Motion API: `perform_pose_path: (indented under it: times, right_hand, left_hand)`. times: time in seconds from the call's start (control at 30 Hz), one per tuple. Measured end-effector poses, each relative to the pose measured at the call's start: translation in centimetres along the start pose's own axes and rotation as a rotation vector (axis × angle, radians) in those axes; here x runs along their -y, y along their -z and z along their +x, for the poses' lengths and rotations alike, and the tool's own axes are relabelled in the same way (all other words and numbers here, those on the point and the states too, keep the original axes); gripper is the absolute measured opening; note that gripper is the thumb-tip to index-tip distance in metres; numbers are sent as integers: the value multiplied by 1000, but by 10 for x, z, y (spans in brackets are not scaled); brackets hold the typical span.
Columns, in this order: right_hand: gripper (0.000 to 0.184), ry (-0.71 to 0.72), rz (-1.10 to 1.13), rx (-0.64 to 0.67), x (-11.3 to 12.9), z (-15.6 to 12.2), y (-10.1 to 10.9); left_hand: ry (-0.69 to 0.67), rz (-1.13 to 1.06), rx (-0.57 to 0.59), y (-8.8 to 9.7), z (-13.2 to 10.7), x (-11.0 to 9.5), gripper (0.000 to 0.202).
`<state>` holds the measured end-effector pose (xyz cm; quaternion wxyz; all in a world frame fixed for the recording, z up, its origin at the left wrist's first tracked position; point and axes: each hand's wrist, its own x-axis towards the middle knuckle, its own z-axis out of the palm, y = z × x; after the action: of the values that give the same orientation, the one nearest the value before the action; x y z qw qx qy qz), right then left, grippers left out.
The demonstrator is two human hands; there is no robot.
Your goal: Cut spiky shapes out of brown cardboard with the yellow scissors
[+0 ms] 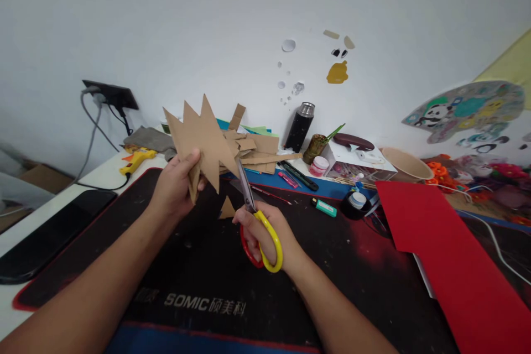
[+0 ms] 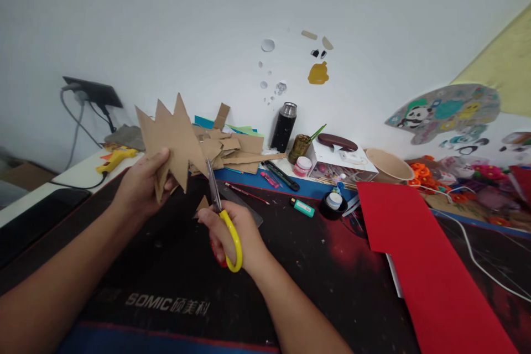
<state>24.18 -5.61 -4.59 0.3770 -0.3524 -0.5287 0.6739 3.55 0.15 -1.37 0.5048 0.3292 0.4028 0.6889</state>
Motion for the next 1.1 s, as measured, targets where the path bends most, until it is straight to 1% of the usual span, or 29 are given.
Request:
perform_pose_path:
  times: [0.1,0.17,0.27,0.37,0.47,0.57,0.73,0.83,0.9,1.0,1.1]
  right_hand:
    - [61,22,60,-63,1,2,0]
    - [63,43,87,-130,1,3,1]
    - [66,61,117,-222,2,6,3]
    - [68,53,151,-269,2,7,6]
    - [67,48,174,-272,2,7,7]
    - [62,50,198,-256,3,7,7]
    - [57,67,230,-243,5,6,9]
    - [56,63,227,-234,5,7,8]
    - [55,54,189,-227,6,7,7]
    - [50,42,75,-214,7,7,5]
    - [46,29,0,-219,5,6,2]
  left_hand:
    - [-20,-35,-16,1,1,1,25]
    - [-13,-53,-1,2,1,3,25]
    - [63,-40,40,3,0,10,28]
    - [141,4,83,4,-4,21,37]
    - [179,36,170,3,-10,29,46]
    - [184,59,237,0,-13,30,52]
    - [186,118,274,-4,-14,30,49]
    - [134,184,284,-5,-13,29,46]
    - [103,209,260,-5,-13,27,46]
    - [109,146,236,-3,-13,23,52]
    - [136,87,277,-1,-12,20,67]
